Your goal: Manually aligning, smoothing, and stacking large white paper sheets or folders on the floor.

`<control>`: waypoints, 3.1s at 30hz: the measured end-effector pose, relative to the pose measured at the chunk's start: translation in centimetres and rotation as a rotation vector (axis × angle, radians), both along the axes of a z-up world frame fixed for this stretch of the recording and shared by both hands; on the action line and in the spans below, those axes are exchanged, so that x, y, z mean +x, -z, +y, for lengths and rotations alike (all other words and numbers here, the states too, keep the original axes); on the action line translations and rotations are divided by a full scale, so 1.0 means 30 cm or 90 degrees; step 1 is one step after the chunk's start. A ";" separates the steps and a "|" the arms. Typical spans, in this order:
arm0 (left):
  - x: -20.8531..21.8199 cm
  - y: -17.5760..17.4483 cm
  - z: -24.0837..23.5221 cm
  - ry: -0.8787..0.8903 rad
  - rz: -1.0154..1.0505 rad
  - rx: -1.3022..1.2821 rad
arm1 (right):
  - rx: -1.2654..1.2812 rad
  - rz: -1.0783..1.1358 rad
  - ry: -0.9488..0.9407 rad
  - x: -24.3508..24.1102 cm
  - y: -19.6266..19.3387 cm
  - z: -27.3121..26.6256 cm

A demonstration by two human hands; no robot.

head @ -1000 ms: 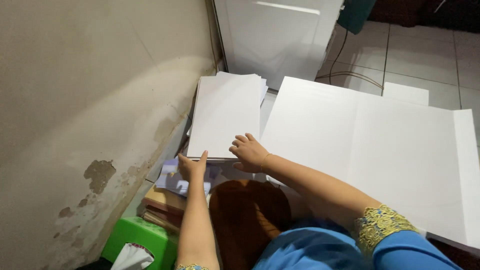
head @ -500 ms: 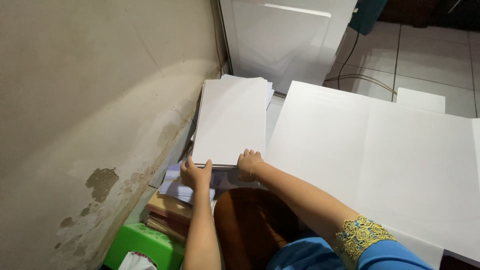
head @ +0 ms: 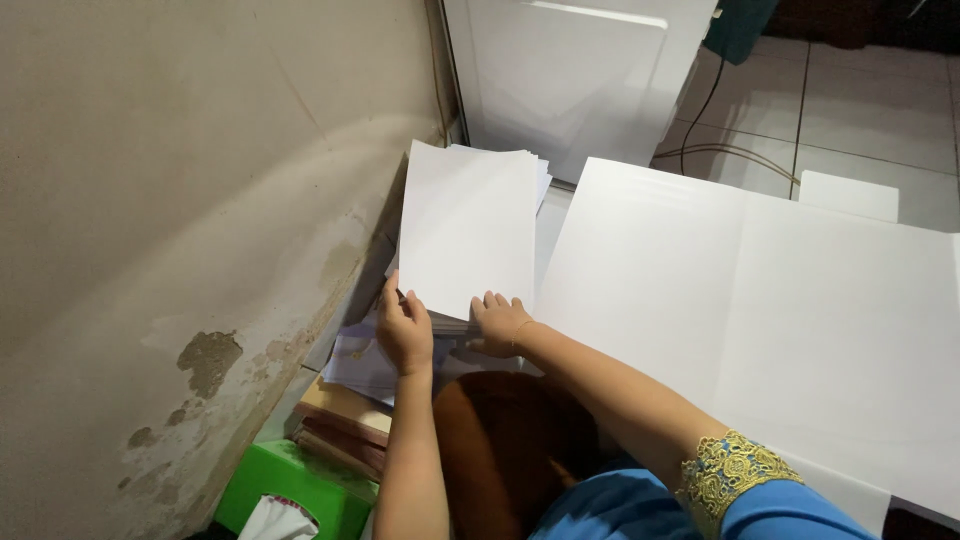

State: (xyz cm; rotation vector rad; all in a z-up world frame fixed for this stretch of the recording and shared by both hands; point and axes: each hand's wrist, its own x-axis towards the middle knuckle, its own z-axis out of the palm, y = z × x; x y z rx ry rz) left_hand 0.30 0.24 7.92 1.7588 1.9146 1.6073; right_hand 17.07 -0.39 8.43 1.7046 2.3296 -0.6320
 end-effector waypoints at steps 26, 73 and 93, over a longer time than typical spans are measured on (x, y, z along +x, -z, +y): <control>0.289 0.068 -0.181 0.121 -0.400 -0.213 | 0.138 1.160 0.415 0.515 -0.572 -0.218; 0.427 -0.066 -0.335 0.166 -0.034 -0.343 | 0.181 0.059 0.930 1.259 -0.246 -1.137; 0.435 -0.111 -0.348 0.170 -0.085 -0.403 | 0.229 0.130 0.967 1.340 -0.285 -1.110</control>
